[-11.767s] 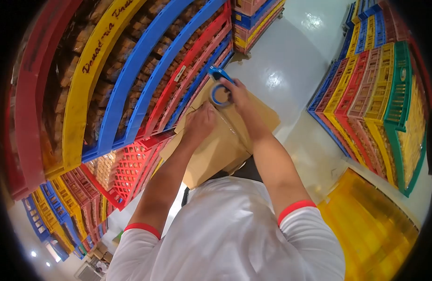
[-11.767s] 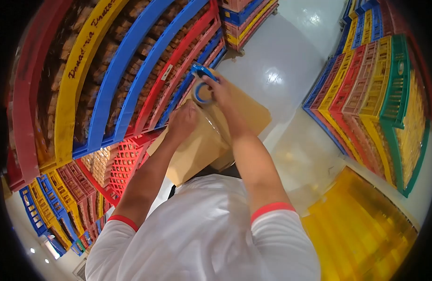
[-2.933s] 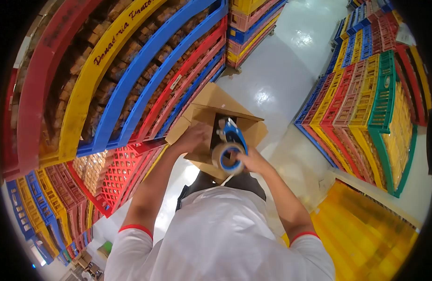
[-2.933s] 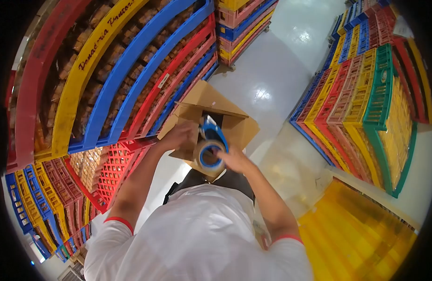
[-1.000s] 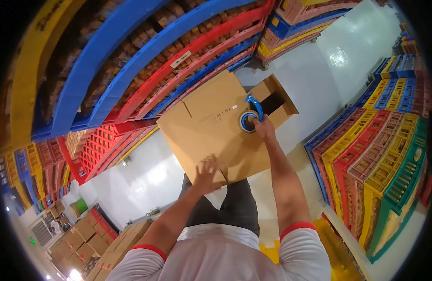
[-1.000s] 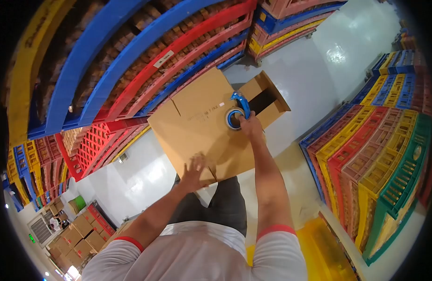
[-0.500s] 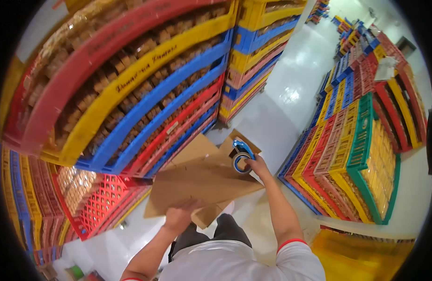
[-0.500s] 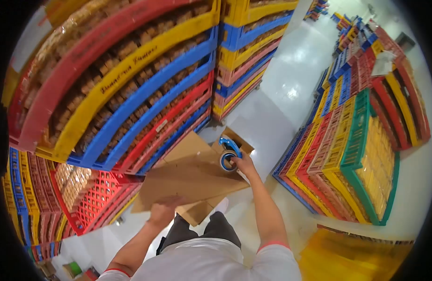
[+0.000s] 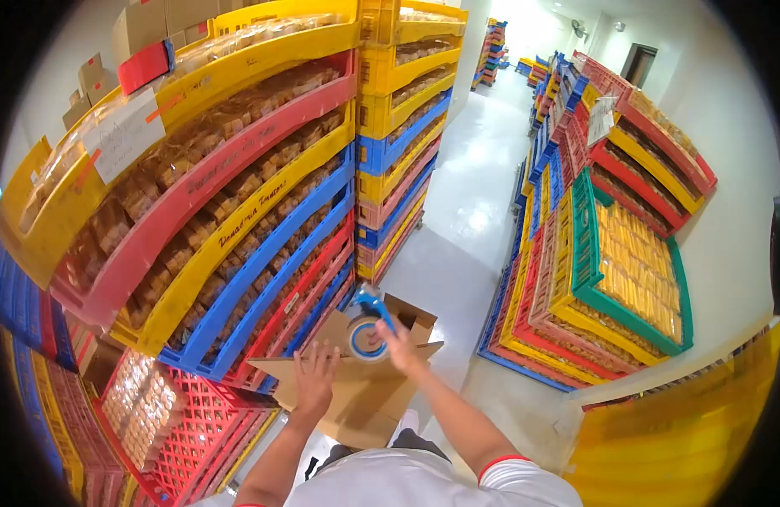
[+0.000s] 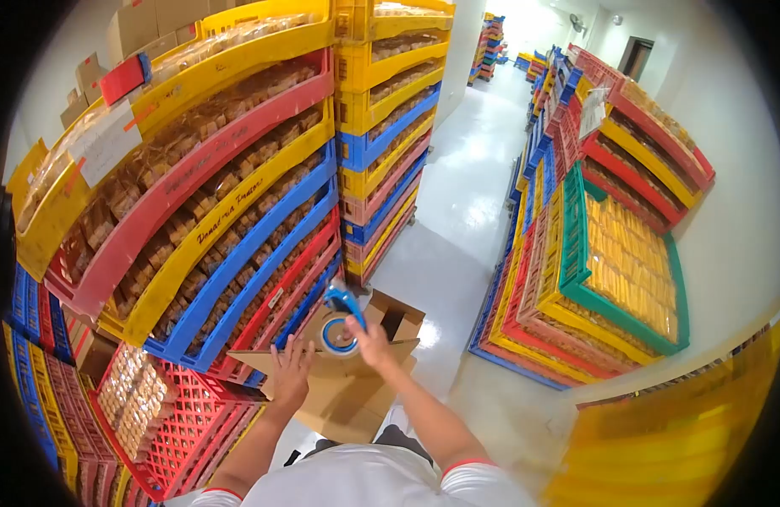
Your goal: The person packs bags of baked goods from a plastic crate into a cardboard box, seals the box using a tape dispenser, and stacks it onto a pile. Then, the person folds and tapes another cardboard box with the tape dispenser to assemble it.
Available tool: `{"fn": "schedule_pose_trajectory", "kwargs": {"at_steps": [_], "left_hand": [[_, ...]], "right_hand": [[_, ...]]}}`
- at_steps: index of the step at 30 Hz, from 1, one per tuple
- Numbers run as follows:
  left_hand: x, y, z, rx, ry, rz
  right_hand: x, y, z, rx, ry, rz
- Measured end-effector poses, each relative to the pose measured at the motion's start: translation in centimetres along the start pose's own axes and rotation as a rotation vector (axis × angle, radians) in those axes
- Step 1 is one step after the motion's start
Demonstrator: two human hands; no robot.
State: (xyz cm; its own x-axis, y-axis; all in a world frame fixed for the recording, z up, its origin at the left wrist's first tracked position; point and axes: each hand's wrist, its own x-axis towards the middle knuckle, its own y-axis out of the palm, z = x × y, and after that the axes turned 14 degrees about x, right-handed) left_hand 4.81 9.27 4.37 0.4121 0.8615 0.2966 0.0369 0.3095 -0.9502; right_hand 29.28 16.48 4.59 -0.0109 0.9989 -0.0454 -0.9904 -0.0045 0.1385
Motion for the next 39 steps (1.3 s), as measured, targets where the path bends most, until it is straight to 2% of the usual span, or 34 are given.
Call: {"fn": "schedule_pose_trajectory", "kwargs": {"at_steps": [1, 4, 6, 9, 10, 11, 13, 15, 16, 17, 18, 19, 21, 23, 25, 26, 27, 29, 30, 31, 32, 33, 34, 35, 36, 37, 39], "left_hand": [[-0.2, -0.3, -0.2, 0.042, 0.009, 0.046], [-0.1, -1.6, -0.8, 0.081, 0.006, 0.091], [-0.2, -2.0, -1.4, 0.08, -0.005, 0.081], [-0.4, -1.3, -2.2, -0.004, 0.009, 0.064], [-0.4, -0.9, -2.5, -0.147, -0.03, 0.11], [-0.8, -0.5, -2.9, -0.292, -0.072, 0.162], [0.3, -1.1, -2.9, -0.25, -0.104, 0.131], [1.4, -2.2, -3.0, -0.176, -0.139, 0.065], [1.8, -3.0, -3.1, -0.146, -0.146, 0.041], [2.3, -4.5, -3.2, -0.085, -0.14, 0.217], [2.2, -5.4, -3.0, -0.03, -0.129, 0.393], [1.0, -5.4, -2.8, -0.041, -0.168, 0.436], [-0.4, -5.3, -2.2, -0.258, -0.358, 0.201], [-2.6, -4.2, -0.1, -0.303, -0.389, 0.143], [-4.0, -4.2, 0.9, -0.411, -0.309, 0.084], [-4.6, -4.3, 1.2, -0.426, -0.216, 0.137], [-4.3, -5.1, 1.2, -0.427, -0.211, 0.135], [-4.1, -7.0, 0.8, -0.589, 0.062, 0.257], [-3.9, -7.3, 0.0, -0.531, 0.148, 0.274], [-3.7, -7.7, -0.8, -0.476, 0.233, 0.285], [-3.2, -7.9, -1.4, -0.523, 0.241, 0.314], [-2.5, -8.0, -1.7, -0.568, 0.261, 0.337], [-2.0, -7.6, -1.5, -0.541, 0.239, 0.318], [-2.1, -6.9, -1.4, -0.544, 0.28, 0.295], [-2.6, -5.9, -1.0, -0.631, 0.159, 0.274], [-3.2, -5.1, -0.5, -0.719, 0.038, 0.256], [-5.0, -4.5, 0.6, -0.701, 0.006, 0.293]], "right_hand": [[-0.9, 1.7, 1.4, -0.239, 0.02, -0.093], [0.8, 2.5, 0.0, -0.249, -0.044, -0.07], [2.1, 3.2, 0.2, -0.461, -0.098, -0.279], [2.6, 3.9, 1.1, -0.555, -0.144, -0.312], [2.5, 4.1, 1.4, -0.554, -0.142, -0.309], [2.2, 4.1, 1.4, -0.512, -0.138, -0.272], [1.9, 3.5, 0.5, -0.352, -0.149, -0.162], [-0.2, 3.9, 1.6, 0.109, -0.163, -0.037], [-0.6, 3.0, 0.2, 0.15, -0.003, 0.019], [-1.0, 1.8, -1.1, 0.191, 0.159, 0.076], [-1.3, 1.1, -0.5, 0.084, 0.189, 0.104], [-1.9, 0.4, 0.9, -0.026, 0.212, 0.136], [-2.8, -0.8, 2.4, -0.108, 0.184, 0.069], [-3.0, -3.6, 3.0, -0.058, 0.361, 0.031], [-2.6, -4.6, 2.8, 0.035, 0.382, -0.005], [-2.3, -4.9, 2.6, 0.015, 0.351, -0.014], [-1.5, -4.2, 2.9, 0.014, 0.348, -0.018], [0.0, -2.7, 3.4, -0.11, 0.172, 0.037], [0.5, -0.8, 4.3, -0.038, 0.139, 0.06], [1.0, 1.1, 4.7, 0.014, 0.211, 0.045], [2.0, 2.2, 2.5, 0.03, 0.159, 0.095], [2.5, 3.9, 1.4, 0.017, 0.238, 0.059], [2.7, 5.7, 1.5, -0.032, 0.181, 0.068], [3.3, 6.2, 0.6, -0.203, 0.135, 0.074], [2.9, 6.2, 1.2, -0.289, 0.017, 0.101], [2.3, 5.5, 2.3, -0.349, 0.019, 0.139], [1.3, 3.1, 1.4, -0.32, 0.03, 0.242]]}}
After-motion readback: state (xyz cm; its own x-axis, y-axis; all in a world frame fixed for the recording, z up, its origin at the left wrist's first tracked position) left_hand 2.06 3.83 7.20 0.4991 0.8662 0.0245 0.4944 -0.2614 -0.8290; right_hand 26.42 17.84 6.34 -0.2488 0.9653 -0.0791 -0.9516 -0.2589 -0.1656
